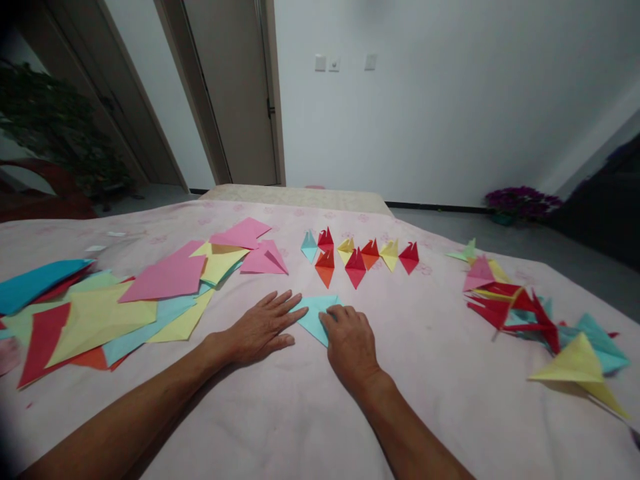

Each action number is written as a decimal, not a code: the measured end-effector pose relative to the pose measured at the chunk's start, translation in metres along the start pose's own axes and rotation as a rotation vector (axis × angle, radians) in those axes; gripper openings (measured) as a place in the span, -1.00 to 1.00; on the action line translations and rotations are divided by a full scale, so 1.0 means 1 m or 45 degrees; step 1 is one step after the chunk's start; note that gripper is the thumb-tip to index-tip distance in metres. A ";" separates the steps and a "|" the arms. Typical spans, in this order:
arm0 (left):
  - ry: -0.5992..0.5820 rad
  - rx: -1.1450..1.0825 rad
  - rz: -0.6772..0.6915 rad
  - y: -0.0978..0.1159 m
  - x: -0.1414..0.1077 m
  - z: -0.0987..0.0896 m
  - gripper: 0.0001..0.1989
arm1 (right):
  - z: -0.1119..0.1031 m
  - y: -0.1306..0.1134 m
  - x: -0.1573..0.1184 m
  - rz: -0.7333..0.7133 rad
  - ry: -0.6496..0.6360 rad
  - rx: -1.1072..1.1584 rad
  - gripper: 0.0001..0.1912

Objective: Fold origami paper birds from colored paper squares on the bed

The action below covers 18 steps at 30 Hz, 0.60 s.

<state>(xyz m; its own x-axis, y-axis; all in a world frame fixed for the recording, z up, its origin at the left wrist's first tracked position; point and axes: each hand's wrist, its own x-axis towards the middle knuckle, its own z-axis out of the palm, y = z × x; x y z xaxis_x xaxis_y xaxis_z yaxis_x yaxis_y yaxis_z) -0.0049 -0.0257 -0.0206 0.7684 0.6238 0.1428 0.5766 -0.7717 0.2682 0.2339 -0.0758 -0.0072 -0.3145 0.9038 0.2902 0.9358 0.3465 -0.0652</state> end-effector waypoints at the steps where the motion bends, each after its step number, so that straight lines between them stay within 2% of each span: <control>1: 0.005 0.008 -0.012 0.000 -0.003 0.000 -0.41 | 0.000 0.001 0.000 0.035 0.022 0.023 -0.64; 4: 0.041 0.042 -0.081 0.003 -0.012 0.002 -0.42 | 0.004 0.006 -0.001 0.161 0.123 0.099 -0.64; 7: 0.101 0.076 -0.168 0.006 -0.019 0.006 -0.40 | 0.012 0.018 0.000 0.277 0.228 0.242 -0.52; 10: 0.155 0.063 -0.200 0.005 -0.022 0.010 -0.38 | 0.016 0.030 0.007 0.370 0.190 0.381 -0.38; 12: 0.224 0.009 -0.214 0.002 -0.023 0.012 -0.39 | 0.014 0.032 0.014 0.393 0.129 0.447 -0.37; 15: 0.349 -0.151 -0.242 -0.003 -0.023 0.014 -0.42 | 0.005 0.028 0.024 0.395 0.085 0.572 -0.64; 18: 0.479 -0.390 -0.341 -0.006 -0.024 0.015 -0.40 | -0.004 0.020 0.034 0.434 0.137 0.653 -0.85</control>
<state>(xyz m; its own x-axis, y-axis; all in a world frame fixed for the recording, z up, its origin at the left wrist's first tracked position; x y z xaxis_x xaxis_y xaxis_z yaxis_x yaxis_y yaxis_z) -0.0228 -0.0378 -0.0396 0.4212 0.8379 0.3471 0.5879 -0.5437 0.5990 0.2423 -0.0395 0.0051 0.0313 0.9636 0.2654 0.7767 0.1437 -0.6132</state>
